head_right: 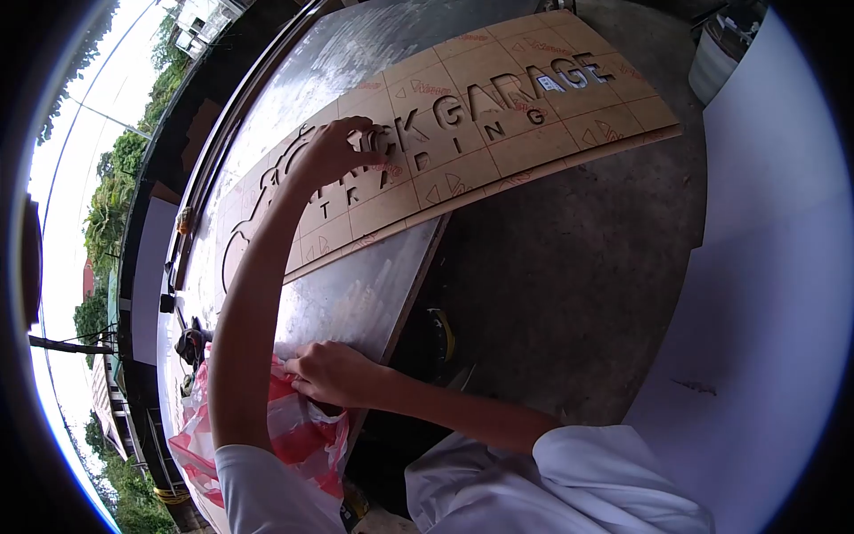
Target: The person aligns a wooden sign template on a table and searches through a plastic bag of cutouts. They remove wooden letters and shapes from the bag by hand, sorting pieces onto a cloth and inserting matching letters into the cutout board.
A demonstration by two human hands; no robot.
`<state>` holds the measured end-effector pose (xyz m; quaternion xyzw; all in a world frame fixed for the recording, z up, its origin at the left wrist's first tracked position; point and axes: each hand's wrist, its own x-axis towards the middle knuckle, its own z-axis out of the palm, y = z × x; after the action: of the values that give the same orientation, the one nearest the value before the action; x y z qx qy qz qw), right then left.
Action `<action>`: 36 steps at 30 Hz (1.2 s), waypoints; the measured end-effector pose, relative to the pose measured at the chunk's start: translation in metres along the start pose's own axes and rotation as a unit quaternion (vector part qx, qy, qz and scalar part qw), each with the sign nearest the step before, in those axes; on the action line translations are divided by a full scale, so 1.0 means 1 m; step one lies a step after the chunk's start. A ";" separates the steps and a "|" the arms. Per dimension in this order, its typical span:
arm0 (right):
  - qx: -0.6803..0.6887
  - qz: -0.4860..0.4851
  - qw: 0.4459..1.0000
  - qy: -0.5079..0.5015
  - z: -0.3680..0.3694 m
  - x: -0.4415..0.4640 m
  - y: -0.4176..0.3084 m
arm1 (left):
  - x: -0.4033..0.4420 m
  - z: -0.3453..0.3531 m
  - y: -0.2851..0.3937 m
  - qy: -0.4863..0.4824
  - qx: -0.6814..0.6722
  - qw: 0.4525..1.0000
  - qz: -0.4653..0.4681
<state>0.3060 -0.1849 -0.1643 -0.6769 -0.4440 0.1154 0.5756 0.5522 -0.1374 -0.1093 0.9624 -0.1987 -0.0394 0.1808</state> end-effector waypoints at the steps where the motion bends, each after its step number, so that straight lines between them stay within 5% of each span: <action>1: -0.005 -0.006 1.000 -0.001 0.003 0.001 0.002 | 0.001 0.000 0.002 -0.012 -0.003 1.000 -0.005; 12: -0.046 -0.037 0.998 0.024 0.007 -0.001 0.003 | -0.005 0.003 0.003 0.027 0.008 0.999 0.037; 14: -0.047 -0.039 0.998 0.024 0.008 -0.001 0.004 | -0.003 0.000 0.011 -0.009 0.014 1.000 -0.021; 36: -0.012 -0.026 0.999 0.023 0.002 -0.001 -0.001 | -0.011 -0.004 0.016 -0.052 0.009 0.999 0.005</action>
<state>0.3034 -0.1840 -0.1647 -0.6743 -0.4493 0.0799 0.5806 0.5368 -0.1455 -0.0999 0.9596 -0.2134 -0.0871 0.1615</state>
